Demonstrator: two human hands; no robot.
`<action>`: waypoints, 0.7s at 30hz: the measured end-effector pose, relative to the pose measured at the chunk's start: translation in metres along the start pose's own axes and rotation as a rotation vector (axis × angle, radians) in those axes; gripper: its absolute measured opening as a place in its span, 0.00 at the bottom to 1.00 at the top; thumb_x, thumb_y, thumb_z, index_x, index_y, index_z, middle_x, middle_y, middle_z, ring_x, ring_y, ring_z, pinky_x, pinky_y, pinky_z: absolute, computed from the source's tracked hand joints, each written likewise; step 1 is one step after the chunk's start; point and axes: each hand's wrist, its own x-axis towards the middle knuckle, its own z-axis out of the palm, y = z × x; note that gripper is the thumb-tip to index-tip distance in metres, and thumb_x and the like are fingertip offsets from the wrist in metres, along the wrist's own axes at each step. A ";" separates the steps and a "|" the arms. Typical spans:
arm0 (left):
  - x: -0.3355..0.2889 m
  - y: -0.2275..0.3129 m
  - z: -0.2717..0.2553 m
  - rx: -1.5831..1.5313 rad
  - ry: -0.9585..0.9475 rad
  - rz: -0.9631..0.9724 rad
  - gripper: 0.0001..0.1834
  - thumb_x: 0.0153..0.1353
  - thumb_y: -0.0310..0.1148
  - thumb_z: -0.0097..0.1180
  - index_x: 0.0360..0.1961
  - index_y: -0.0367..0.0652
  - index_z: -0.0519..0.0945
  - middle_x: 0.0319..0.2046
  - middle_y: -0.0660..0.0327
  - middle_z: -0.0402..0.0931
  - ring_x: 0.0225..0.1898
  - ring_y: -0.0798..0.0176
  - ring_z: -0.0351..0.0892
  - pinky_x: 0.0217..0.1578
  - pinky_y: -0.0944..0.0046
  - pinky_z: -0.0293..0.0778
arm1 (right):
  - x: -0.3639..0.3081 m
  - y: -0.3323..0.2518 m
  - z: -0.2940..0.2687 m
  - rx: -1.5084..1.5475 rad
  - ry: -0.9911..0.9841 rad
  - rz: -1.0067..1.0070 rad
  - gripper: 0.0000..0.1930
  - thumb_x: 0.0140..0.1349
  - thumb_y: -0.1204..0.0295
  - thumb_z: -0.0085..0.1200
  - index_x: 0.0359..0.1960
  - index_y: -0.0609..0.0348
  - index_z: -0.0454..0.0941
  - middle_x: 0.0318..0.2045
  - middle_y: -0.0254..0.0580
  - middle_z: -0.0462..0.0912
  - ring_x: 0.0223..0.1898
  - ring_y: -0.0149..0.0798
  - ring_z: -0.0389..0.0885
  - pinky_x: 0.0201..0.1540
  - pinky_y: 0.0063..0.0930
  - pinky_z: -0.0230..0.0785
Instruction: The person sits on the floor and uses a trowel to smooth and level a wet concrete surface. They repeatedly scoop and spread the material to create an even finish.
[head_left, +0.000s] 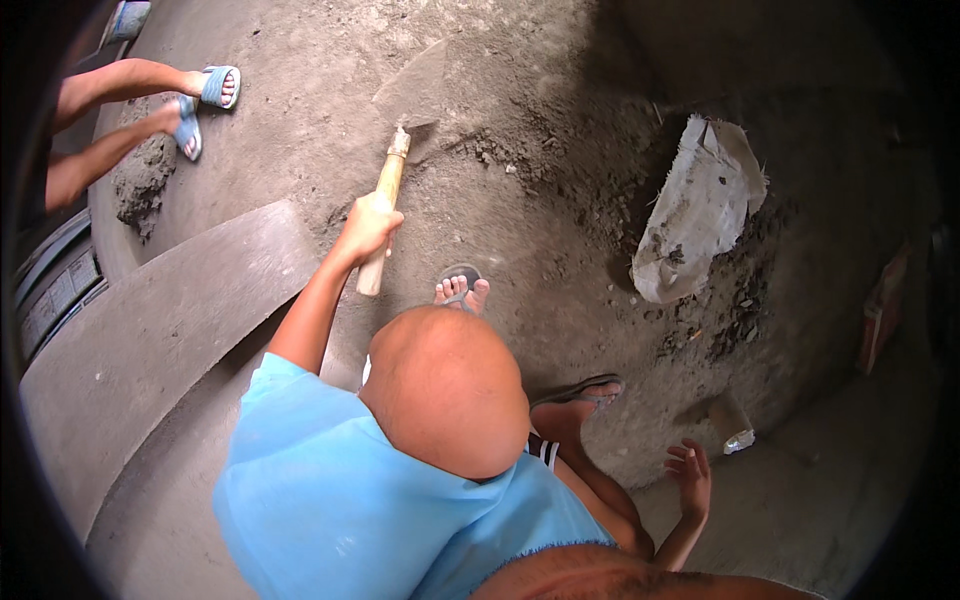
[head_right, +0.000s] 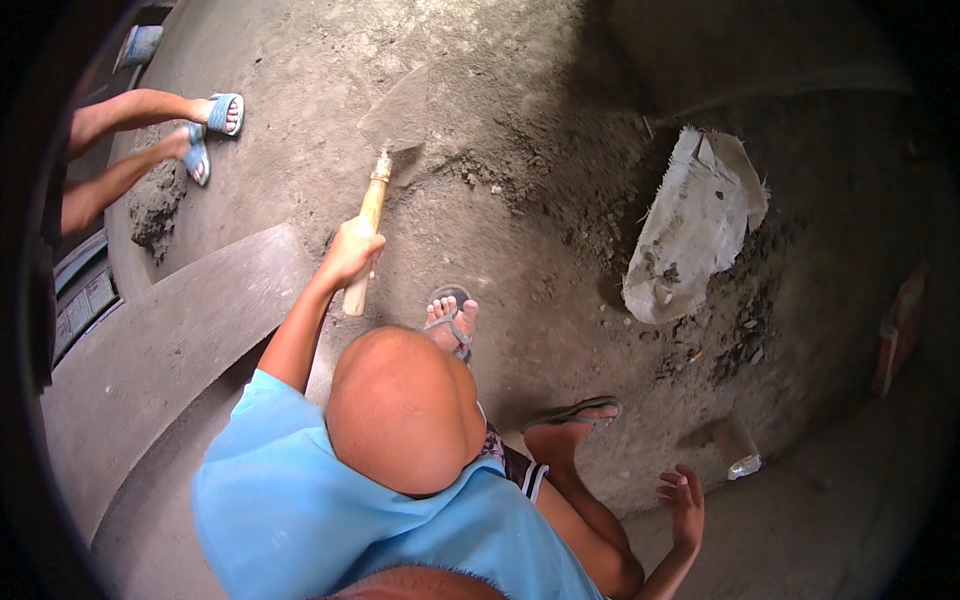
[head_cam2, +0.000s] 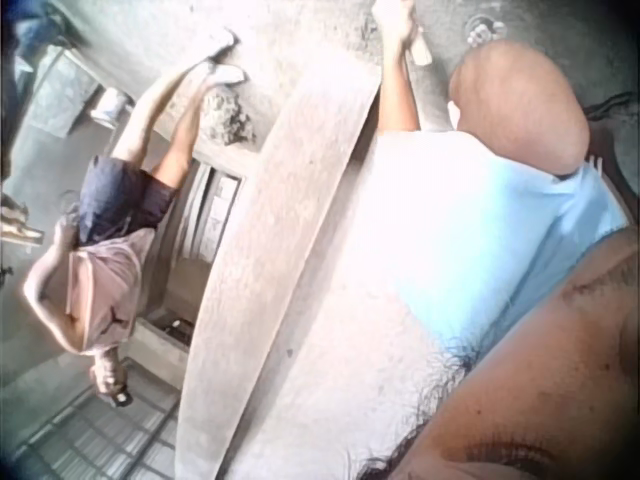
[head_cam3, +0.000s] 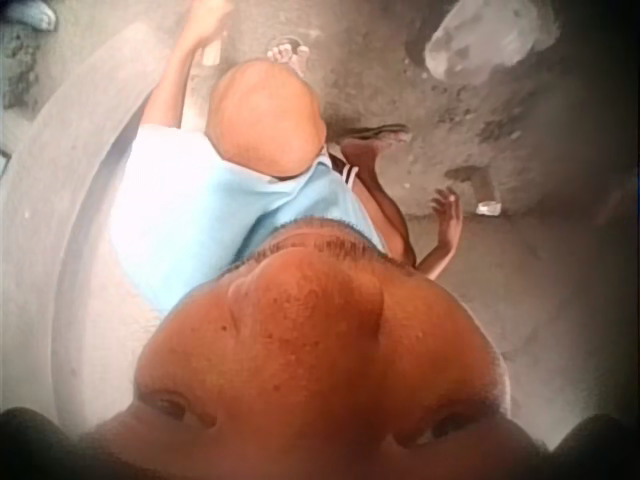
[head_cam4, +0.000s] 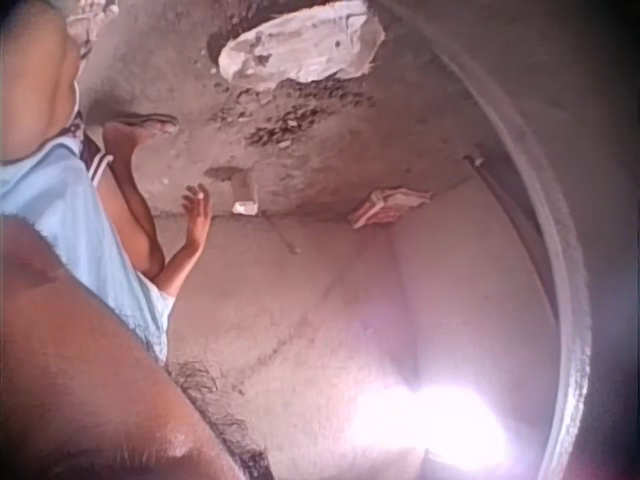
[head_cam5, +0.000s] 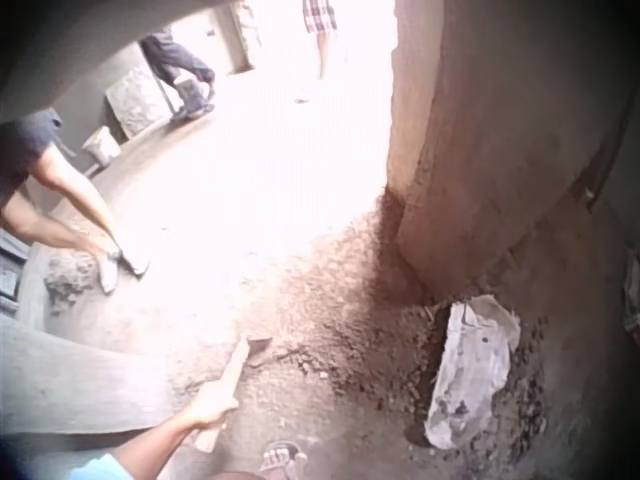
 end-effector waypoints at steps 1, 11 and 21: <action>0.001 -0.003 0.002 0.000 -0.031 -0.028 0.06 0.53 0.24 0.57 0.30 0.35 0.72 0.18 0.60 0.73 0.15 0.64 0.74 0.15 0.61 0.73 | 0.001 -0.002 0.000 0.000 -0.011 0.009 0.32 0.71 0.44 0.50 0.63 0.58 0.70 0.47 0.43 0.83 0.40 0.33 0.81 0.41 0.27 0.72; 0.000 0.014 0.031 0.245 -0.013 0.074 0.08 0.50 0.26 0.59 0.30 0.38 0.74 0.17 0.60 0.73 0.17 0.66 0.75 0.18 0.59 0.73 | 0.007 -0.025 -0.005 -0.060 0.047 -0.041 0.29 0.71 0.46 0.51 0.61 0.57 0.71 0.46 0.40 0.83 0.40 0.33 0.81 0.42 0.27 0.72; 0.071 0.085 -0.010 0.730 0.369 0.265 0.18 0.55 0.34 0.58 0.46 0.36 0.78 0.40 0.36 0.81 0.45 0.34 0.82 0.47 0.42 0.78 | 0.016 -0.029 0.007 -0.229 0.011 -0.036 0.27 0.71 0.49 0.51 0.59 0.58 0.72 0.45 0.39 0.83 0.39 0.33 0.82 0.41 0.29 0.72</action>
